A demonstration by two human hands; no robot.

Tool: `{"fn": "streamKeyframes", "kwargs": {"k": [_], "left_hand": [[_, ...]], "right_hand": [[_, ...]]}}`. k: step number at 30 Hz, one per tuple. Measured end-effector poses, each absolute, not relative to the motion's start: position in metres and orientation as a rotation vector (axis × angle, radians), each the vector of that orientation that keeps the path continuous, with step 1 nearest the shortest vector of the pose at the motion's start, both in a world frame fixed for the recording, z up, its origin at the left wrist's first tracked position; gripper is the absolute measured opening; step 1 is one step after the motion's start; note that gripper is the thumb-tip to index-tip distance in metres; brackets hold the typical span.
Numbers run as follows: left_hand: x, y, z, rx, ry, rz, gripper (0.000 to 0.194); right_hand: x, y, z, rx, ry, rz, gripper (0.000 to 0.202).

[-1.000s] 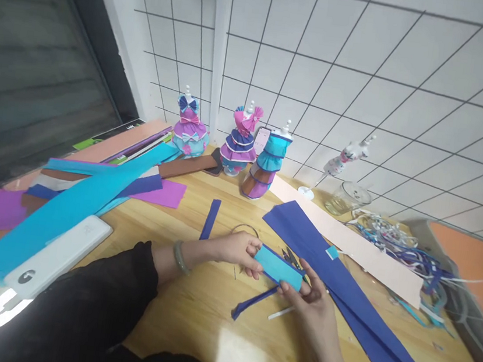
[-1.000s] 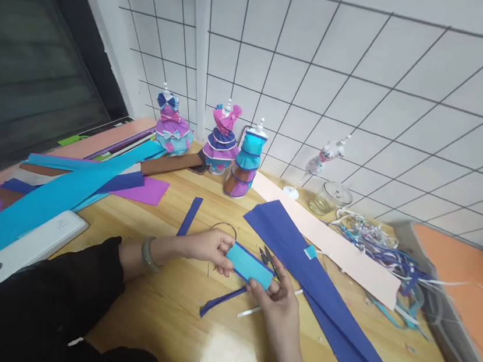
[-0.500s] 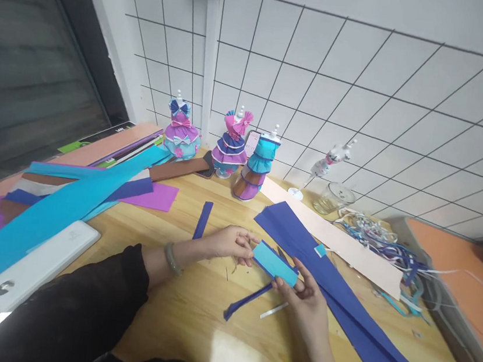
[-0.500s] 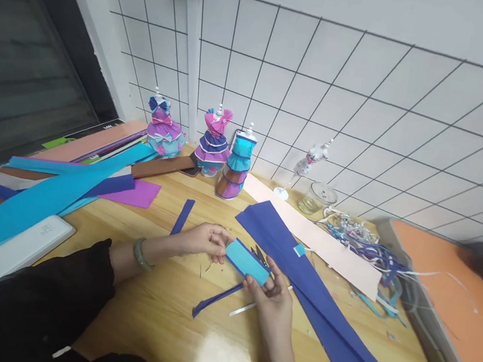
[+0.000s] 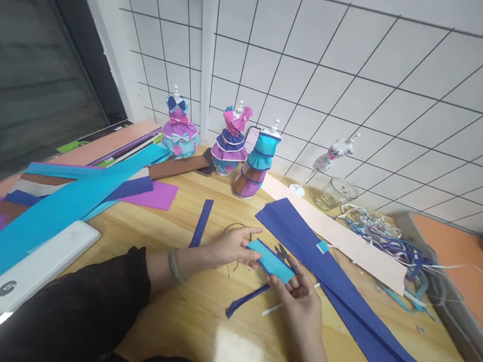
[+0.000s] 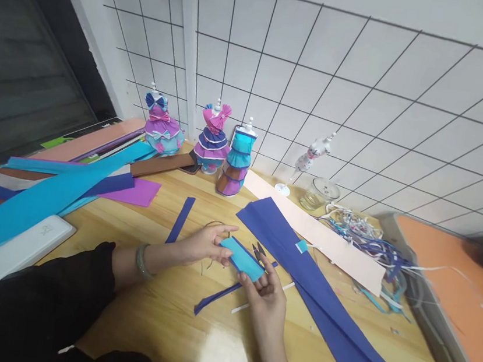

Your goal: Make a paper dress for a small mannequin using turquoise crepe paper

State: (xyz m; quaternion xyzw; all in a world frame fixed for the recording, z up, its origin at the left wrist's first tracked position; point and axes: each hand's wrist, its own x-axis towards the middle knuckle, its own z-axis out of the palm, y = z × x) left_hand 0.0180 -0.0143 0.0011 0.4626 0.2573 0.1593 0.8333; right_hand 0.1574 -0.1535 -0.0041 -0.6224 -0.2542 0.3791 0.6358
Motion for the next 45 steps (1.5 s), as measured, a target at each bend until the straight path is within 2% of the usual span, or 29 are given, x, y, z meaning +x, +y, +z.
{"fn": "streamKeyframes", "kwargs": {"k": [6,14,24,32,42,45], "left_hand": [[0.017,-0.009,-0.005,1.162,0.480,0.267,0.090],[0.017,-0.009,-0.008,1.187,0.427,0.135,0.088],[0.017,-0.007,-0.006,1.124,0.404,0.169,0.069],[0.016,-0.008,-0.007,1.182,0.380,0.061,0.078],[0.015,-0.007,-0.009,1.226,0.367,0.057,0.072],[0.017,-0.007,-0.013,1.231,0.352,0.070,0.063]], "right_hand": [[0.163,-0.155,-0.003,-1.500,-0.599,0.743,0.062],[0.164,-0.155,0.002,-1.512,-0.567,0.798,0.052],[0.167,-0.155,0.000,-1.519,-0.531,0.791,0.052],[0.160,-0.154,0.002,-1.466,-0.544,0.945,0.062],[0.163,-0.155,-0.013,-1.424,-0.521,0.986,0.061],[0.165,-0.156,-0.016,-1.411,-0.514,0.990,0.060]]}}
